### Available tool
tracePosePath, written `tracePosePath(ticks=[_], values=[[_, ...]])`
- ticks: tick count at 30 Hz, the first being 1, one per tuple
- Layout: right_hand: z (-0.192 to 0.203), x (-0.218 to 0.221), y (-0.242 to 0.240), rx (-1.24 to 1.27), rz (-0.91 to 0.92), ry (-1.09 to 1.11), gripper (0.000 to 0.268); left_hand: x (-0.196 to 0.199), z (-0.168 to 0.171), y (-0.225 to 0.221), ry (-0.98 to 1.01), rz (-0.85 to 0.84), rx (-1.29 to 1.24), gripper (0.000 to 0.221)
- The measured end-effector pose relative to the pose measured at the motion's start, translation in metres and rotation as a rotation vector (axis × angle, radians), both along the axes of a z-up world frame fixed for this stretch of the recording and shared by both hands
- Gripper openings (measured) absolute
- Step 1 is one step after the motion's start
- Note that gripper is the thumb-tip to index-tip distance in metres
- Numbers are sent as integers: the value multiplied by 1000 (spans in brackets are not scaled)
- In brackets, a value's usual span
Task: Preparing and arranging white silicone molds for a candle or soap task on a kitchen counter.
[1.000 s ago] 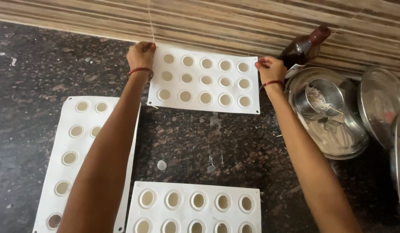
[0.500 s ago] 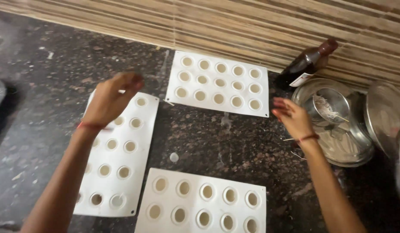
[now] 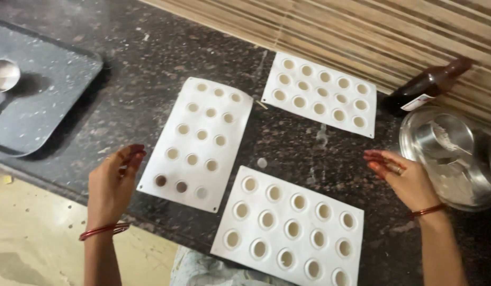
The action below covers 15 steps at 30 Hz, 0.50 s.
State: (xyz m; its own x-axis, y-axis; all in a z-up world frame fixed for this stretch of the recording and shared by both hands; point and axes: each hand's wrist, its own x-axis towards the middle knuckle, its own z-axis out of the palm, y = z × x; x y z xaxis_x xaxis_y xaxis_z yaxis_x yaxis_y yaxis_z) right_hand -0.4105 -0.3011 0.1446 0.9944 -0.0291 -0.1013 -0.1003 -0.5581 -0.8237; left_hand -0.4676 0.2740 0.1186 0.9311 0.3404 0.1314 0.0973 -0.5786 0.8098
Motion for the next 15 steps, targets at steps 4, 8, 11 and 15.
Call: tracePosePath(ticks=[4, 8, 11, 15], values=[[1, -5, 35, -35, 1, 26, 34, 4, -9, 23, -8, -11, 34, 23], [18, -6, 101, -85, -34, 61, 33, 23, -22, 53, 10, -104, 19, 22], [23, 1, 146, -309, -88, 154, 34, 41, -21, 77, 22, -215, 71, 22], [15, 10, 197, -133, 69, 13, 32, 70, -32, 109, -24, -350, 13, 24]])
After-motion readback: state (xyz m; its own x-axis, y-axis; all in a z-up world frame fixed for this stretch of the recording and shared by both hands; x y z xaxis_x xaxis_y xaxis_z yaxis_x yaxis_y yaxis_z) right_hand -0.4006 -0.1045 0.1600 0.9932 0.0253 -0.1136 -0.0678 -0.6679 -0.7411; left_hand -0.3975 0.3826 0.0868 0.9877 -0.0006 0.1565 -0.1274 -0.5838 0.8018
